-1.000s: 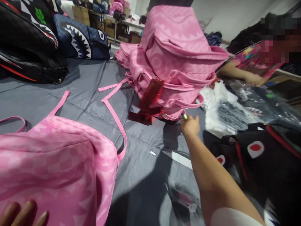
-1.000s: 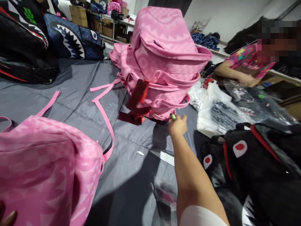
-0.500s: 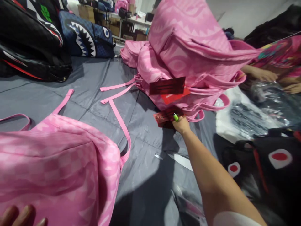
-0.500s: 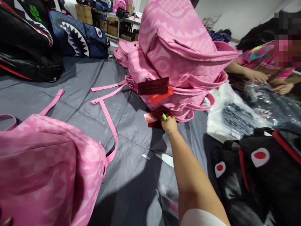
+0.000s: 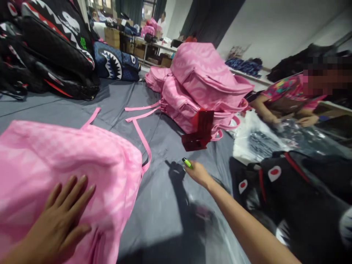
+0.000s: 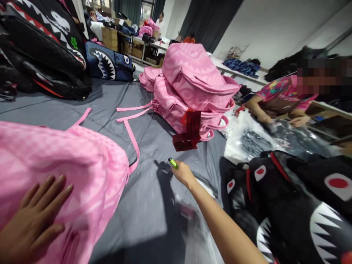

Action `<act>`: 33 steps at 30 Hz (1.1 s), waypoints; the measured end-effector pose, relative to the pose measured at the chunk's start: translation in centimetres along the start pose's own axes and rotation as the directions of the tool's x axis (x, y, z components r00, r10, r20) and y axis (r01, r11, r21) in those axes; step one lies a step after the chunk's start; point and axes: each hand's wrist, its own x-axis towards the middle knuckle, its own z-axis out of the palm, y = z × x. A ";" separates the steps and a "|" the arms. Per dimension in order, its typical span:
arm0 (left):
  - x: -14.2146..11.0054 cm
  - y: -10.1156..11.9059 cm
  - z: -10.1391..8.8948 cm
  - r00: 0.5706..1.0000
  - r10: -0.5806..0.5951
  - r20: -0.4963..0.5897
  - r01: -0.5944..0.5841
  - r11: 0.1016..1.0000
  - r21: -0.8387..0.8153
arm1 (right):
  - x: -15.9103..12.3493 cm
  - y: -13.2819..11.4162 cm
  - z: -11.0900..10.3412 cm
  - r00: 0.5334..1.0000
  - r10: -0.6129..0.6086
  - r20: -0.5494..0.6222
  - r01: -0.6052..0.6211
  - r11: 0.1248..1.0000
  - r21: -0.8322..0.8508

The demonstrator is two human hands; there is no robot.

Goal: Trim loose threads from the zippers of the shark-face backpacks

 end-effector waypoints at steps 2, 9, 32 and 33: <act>0.7 0.4 -0.5 0.999 0.011 0.038 -0.011 1.000 0.019 | -5.4 -1.6 0.7 0.991 -0.125 0.042 0.122 0.990 0.065; 3.0 2.4 -8.1 0.895 -0.131 0.427 0.115 0.991 0.063 | -27.9 -4.7 5.9 0.828 -0.491 0.270 0.452 0.870 0.196; -9.4 6.1 -30.4 0.811 -0.322 -0.488 0.343 0.938 -0.048 | -50.2 -1.4 18.4 0.973 -0.133 -0.187 0.196 0.903 0.381; -9.7 6.4 -32.4 0.751 -0.282 -0.597 0.286 0.954 -0.091 | -49.4 -2.6 18.4 0.973 -0.128 -0.193 0.211 0.835 0.507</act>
